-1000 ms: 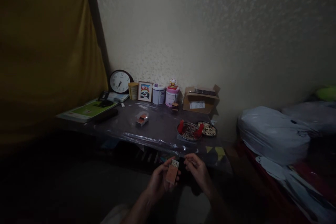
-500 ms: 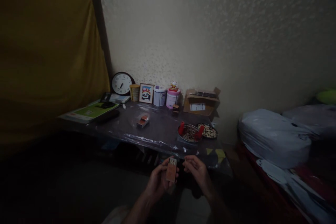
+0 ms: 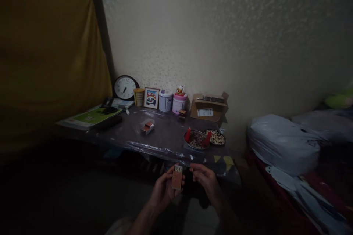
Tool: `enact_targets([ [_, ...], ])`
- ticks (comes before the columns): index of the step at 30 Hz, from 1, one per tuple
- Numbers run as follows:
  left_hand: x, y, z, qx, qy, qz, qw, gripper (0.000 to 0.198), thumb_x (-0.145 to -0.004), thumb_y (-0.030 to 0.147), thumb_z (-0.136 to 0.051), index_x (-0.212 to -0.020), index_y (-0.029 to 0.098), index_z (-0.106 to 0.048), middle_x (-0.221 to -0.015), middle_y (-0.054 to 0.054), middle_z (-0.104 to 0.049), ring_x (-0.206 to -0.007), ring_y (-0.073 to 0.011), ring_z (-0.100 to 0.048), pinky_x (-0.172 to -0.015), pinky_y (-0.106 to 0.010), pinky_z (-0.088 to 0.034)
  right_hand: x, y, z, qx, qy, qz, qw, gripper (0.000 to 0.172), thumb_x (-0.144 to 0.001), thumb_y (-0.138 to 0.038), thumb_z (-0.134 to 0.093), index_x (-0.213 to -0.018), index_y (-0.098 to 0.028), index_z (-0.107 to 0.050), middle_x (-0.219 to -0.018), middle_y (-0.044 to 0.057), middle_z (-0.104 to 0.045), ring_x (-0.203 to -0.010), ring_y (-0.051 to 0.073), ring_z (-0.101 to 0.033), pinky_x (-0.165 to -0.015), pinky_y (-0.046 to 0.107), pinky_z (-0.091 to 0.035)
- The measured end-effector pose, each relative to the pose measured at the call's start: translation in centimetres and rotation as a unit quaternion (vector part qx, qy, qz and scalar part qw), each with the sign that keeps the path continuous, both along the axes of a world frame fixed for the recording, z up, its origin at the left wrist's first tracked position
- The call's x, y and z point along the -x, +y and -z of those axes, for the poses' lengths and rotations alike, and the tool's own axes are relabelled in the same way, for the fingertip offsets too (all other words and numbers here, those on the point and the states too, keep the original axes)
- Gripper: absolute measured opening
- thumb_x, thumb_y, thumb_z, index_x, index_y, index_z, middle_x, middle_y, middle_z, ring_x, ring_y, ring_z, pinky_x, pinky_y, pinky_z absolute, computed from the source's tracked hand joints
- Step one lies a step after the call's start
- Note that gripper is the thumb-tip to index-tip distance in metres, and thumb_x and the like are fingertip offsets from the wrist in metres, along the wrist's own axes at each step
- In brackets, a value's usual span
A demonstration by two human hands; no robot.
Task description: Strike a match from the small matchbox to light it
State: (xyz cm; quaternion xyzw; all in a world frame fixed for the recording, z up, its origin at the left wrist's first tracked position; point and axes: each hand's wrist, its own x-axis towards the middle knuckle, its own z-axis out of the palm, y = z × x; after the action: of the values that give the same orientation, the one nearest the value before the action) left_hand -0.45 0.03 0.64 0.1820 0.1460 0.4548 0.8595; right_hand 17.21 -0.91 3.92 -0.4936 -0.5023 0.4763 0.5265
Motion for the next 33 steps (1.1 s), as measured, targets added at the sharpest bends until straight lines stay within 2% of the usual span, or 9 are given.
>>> enact_targets([
  [4, 0.0, 0.0, -0.1, 0.001, -0.018, 0.003, 1.0, 0.051, -0.076, 0.016, -0.047, -0.126, 0.019, -0.036, -0.084, -0.01, -0.069, -0.074, -0.0199, -0.065, -0.068, -0.03, -0.043, 0.4, 0.0, -0.3, -0.025, -0.024, 0.007, 0.999, 0.034, -0.063, -0.042, -0.071, -0.086, -0.018, -0.068, -0.08, 0.004, -0.068, -0.071, 0.018, -0.061, -0.069, 0.03, -0.048],
  [8, 0.0, 0.0, -0.2, -0.002, -0.026, 0.007, 1.0, 0.051, -0.076, 0.016, -0.047, -0.125, 0.019, -0.037, -0.088, -0.012, -0.069, -0.075, -0.0203, -0.065, -0.07, -0.032, -0.043, 0.4, 0.5, 0.3, -0.067, -0.069, 0.046, 0.994, 0.034, -0.066, -0.049, -0.067, -0.078, -0.018, -0.067, -0.069, 0.003, -0.064, -0.061, 0.017, -0.059, -0.06, 0.028, -0.049],
  [10, 0.0, 0.1, -0.2, -0.005, -0.031, 0.005, 0.999, 0.047, -0.077, 0.016, -0.047, -0.123, 0.019, -0.038, -0.09, -0.013, -0.069, -0.076, -0.0204, -0.065, -0.07, -0.032, -0.043, 0.3, 0.8, 0.8, -0.108, -0.09, 0.064, 0.988, 0.033, -0.066, -0.05, -0.067, -0.074, -0.018, -0.067, -0.072, 0.003, -0.063, -0.062, 0.017, -0.058, -0.057, 0.027, -0.048],
  [14, 0.0, 0.2, 0.2, -0.008, -0.045, 0.009, 0.999, 0.04, -0.077, 0.017, -0.048, -0.116, 0.02, -0.044, -0.091, -0.013, -0.069, -0.078, -0.0206, -0.065, -0.072, -0.032, -0.042, 0.5, 0.9, 1.2, -0.119, -0.089, 0.081, 0.986, 0.034, -0.068, -0.052, -0.065, -0.074, -0.019, -0.064, -0.077, 0.005, -0.065, -0.069, 0.021, -0.063, -0.063, 0.03, -0.051],
  [17, -0.1, 0.3, 0.4, -0.005, -0.049, 0.008, 0.999, 0.037, -0.075, 0.017, -0.049, -0.112, 0.019, -0.049, -0.09, -0.013, -0.069, -0.076, -0.0204, -0.065, -0.071, -0.031, -0.042, 1.0, 0.6, 1.1, -0.098, -0.091, 0.057, 0.989, 0.032, -0.072, -0.05, -0.062, -0.082, -0.019, -0.062, -0.076, 0.006, -0.068, -0.074, 0.023, -0.066, -0.068, 0.033, -0.052],
  [21, 0.0, 0.2, 0.1, 0.006, -0.056, -0.008, 0.998, 0.032, -0.075, 0.015, -0.05, -0.106, 0.02, -0.054, -0.09, -0.009, -0.069, -0.078, -0.0198, -0.064, -0.07, -0.031, -0.043, 2.0, -0.2, 0.6, -0.126, -0.128, -0.002, 0.984, 0.03, -0.073, -0.04, -0.064, -0.096, -0.021, -0.059, -0.094, 0.008, -0.067, -0.09, 0.024, -0.063, -0.081, 0.036, -0.05],
  [24, 0.2, 0.1, -0.1, -0.003, -0.065, -0.016, 0.998, 0.026, -0.076, 0.015, -0.049, -0.1, 0.019, -0.058, -0.091, -0.008, -0.068, -0.079, -0.0188, -0.063, -0.069, -0.03, -0.043, 2.7, -0.9, 0.3, -0.16, -0.18, -0.035, 0.97, 0.036, -0.072, -0.031, -0.066, -0.106, -0.023, -0.056, -0.107, 0.007, -0.062, -0.1, 0.023, -0.058, -0.088, 0.035, -0.047],
  [28, 0.2, 0.0, -0.2, -0.017, -0.054, -0.014, 0.998, 0.023, -0.077, 0.016, -0.049, -0.096, 0.016, -0.061, -0.083, -0.007, -0.068, -0.073, -0.0173, -0.063, -0.063, -0.027, -0.042, 3.2, -1.2, 0.7, -0.2, -0.228, -0.036, 0.952, 0.04, -0.071, -0.029, -0.067, -0.109, -0.025, -0.055, -0.112, 0.006, -0.059, -0.105, 0.023, -0.055, -0.09, 0.033, -0.045],
  [33, -0.1, -0.1, -0.2, -0.026, -0.045, -0.011, 0.999, 0.021, -0.078, 0.02, -0.048, -0.091, 0.013, -0.064, -0.083, -0.009, -0.068, -0.076, -0.0177, -0.062, -0.066, -0.027, -0.043, 3.2, -1.1, 1.2, -0.214, -0.248, -0.024, 0.945, 0.033, -0.072, -0.029, -0.066, -0.105, -0.026, -0.058, -0.107, 0.006, -0.061, -0.102, 0.023, -0.057, -0.087, 0.031, -0.047],
])
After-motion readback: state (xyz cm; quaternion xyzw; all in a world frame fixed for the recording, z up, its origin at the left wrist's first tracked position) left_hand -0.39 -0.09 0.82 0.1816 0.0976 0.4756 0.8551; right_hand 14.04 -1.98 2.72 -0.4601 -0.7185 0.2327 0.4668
